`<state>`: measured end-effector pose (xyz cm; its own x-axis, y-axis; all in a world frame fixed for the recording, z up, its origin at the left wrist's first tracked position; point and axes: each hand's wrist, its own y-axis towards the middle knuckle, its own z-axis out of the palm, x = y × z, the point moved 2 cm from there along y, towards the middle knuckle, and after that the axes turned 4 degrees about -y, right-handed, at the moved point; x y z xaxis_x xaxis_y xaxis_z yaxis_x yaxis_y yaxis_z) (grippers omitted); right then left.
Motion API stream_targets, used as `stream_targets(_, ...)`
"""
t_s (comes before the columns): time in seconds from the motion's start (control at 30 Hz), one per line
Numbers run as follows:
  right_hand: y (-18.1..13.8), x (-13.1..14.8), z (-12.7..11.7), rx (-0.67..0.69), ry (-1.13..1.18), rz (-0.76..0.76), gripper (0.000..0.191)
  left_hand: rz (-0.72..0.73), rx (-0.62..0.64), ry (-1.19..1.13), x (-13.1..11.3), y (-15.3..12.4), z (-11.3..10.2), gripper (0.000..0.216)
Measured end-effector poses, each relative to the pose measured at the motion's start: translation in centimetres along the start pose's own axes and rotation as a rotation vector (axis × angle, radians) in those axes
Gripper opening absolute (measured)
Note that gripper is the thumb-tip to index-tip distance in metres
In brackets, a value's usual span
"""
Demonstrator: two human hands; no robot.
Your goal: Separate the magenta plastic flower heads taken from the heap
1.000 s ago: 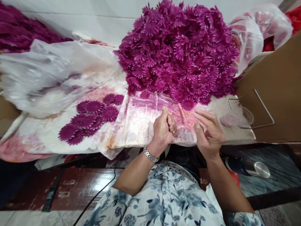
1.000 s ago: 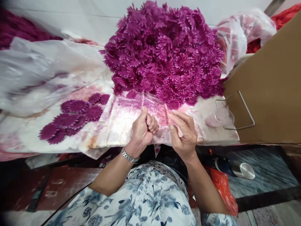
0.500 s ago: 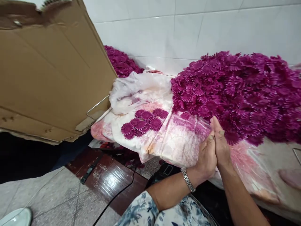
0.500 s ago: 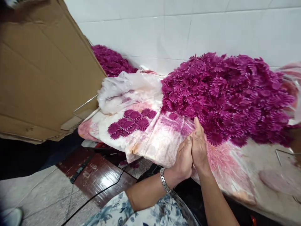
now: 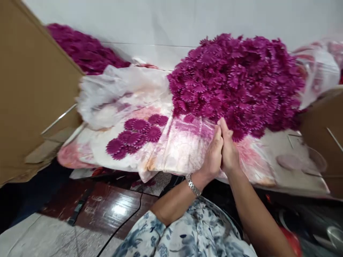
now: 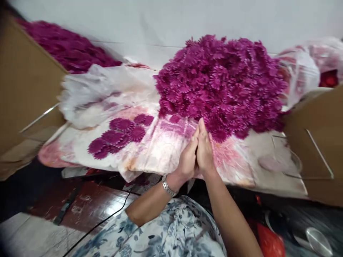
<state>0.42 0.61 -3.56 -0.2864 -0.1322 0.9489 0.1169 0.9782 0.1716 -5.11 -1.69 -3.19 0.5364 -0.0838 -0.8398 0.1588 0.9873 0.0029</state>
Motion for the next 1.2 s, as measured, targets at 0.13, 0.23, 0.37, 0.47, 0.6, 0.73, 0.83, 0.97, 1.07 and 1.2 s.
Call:
stream_targets(0.13, -0.4, -0.9, -1.0, -0.009, -0.072, -0.128, 0.054, -0.199, -0.016, -0.27, -0.2, -0.4, 0.9, 0.048)
stream_targets(0.23, -3.2, 0.0, -0.5, 0.008, -0.246, -0.27, 0.053, -0.233, -0.078, -0.373, -1.1, 0.5, 0.5, 0.049)
stream_targets(0.37, -4.9, 1.8, -0.1, 0.04, -0.317, -0.334, 0.06, -0.152, -0.003, -0.418, -0.5, 1.1, 0.4, 0.043)
stream_targets(0.47, -3.0, 1.7, -1.0, 0.038, -0.321, -0.283, 0.066, -0.164, -0.047, -0.373, 1.0, 0.1, 0.7, 0.036)
stream_targets(0.6, -0.7, 0.1, -2.5, -0.006, -0.379, -0.225, 0.058, -0.333, -0.068, -0.412, 1.1, -1.0, 1.2, 0.032)
stream_targets(0.73, -2.8, -0.6, -1.7, 0.065, -0.43, -0.336, 0.048, -0.446, -0.088, -0.571, -0.7, -0.4, 1.1, 0.047)
stream_targets(0.83, -5.5, 0.0, -0.6, 0.072, -0.34, -0.357, 0.052, -0.401, -0.126, -0.566, -1.1, 0.0, 0.8, 0.052)
stream_targets(0.97, -5.9, 1.6, -0.3, 0.049, -0.141, -0.239, 0.061, -0.117, -0.049, -0.327, -0.9, -0.4, 0.4, 0.054)
stream_targets(1.07, -4.0, 2.1, -0.7, -0.001, -0.109, -0.175, 0.062, 0.035, 0.004, -0.054, -1.1, -1.2, 0.4, 0.051)
stream_targets(1.2, -2.6, 0.8, -1.2, 0.01, -0.305, -0.247, 0.054, -0.109, 0.052, -0.164, -1.4, -1.7, 1.0, 0.055)
